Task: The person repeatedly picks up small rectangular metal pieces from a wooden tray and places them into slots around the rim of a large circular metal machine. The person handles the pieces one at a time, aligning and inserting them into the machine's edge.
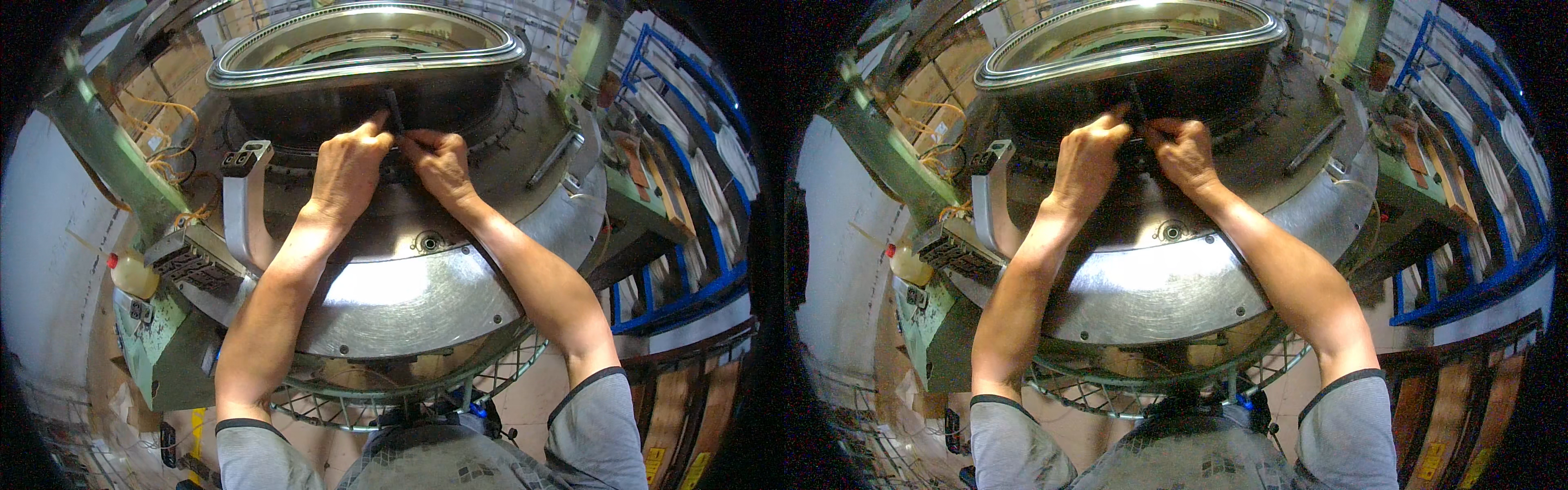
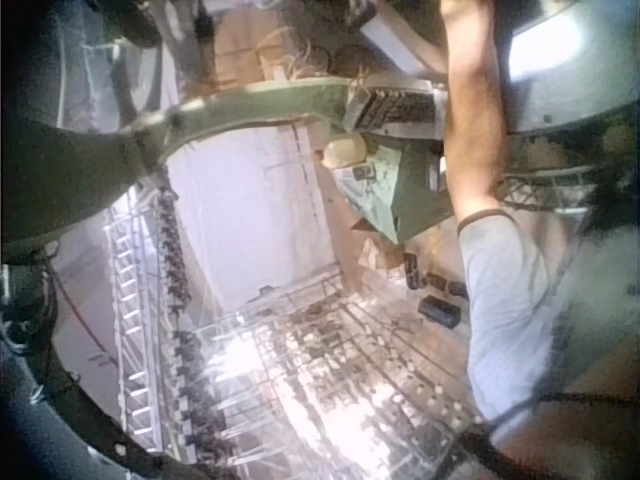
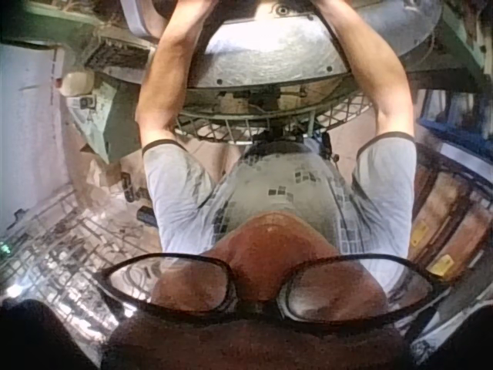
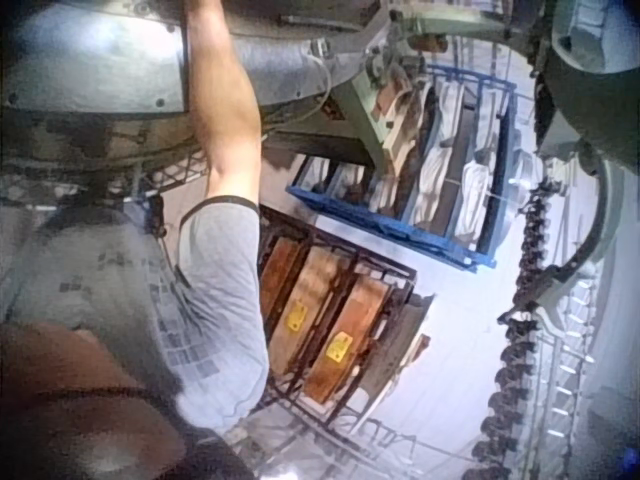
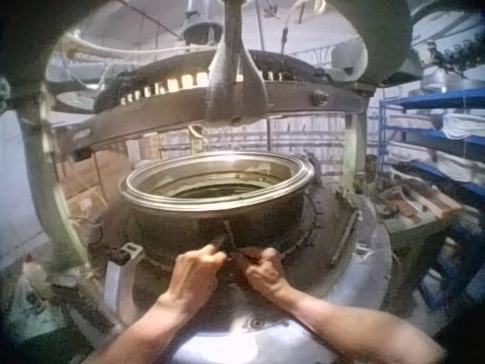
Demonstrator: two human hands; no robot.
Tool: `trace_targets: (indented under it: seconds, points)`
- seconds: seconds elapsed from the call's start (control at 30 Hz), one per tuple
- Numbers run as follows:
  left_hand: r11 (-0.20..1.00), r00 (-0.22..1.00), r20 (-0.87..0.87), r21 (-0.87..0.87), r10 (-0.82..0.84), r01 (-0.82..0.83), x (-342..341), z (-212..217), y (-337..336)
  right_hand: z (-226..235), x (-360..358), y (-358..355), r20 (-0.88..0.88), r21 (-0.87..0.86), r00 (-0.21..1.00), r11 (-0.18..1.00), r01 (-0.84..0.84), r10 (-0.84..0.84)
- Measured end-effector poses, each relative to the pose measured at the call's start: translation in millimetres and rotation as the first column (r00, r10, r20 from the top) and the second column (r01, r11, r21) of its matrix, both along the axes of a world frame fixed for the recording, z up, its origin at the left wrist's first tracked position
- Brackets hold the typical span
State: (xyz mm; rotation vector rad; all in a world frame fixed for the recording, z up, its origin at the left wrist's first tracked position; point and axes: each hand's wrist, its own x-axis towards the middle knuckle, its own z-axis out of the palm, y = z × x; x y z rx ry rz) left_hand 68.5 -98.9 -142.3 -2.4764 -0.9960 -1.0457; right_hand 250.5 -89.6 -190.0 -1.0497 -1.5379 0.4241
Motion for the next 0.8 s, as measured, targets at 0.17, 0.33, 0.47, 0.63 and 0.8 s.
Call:
trace_targets:
  seconds: [0.17,0.33,0.47,0.63,0.8]
  points:
    - [1.0,1.0,0.015,0.013,-0.009,0.009,1.6,-2.3,1.2,-3.5,1.0,2.9,-0.038,-0.016,0.999,1.0,0.0,-0.001]
    - [1.0,1.0,0.003,0.004,0.008,-0.008,2.2,-2.1,0.5,-5.3,1.5,6.3,-0.027,0.003,1.0,1.0,0.008,-0.008]
    - [1.0,1.0,0.006,0.009,0.013,-0.013,2.5,-2.6,0.7,-5.5,2.5,4.9,0.005,-0.009,1.0,1.0,0.009,-0.009]
    - [1.0,1.0,0.0,0.015,0.014,-0.014,2.2,-3.2,2.0,-6.2,2.4,5.6,0.002,0.011,1.0,1.0,0.014,-0.014]
    - [1.0,1.0,-0.022,0.006,0.021,-0.021,1.6,-3.1,2.6,-4.3,1.5,4.7,-0.051,-0.011,0.999,1.0,-0.006,0.005]
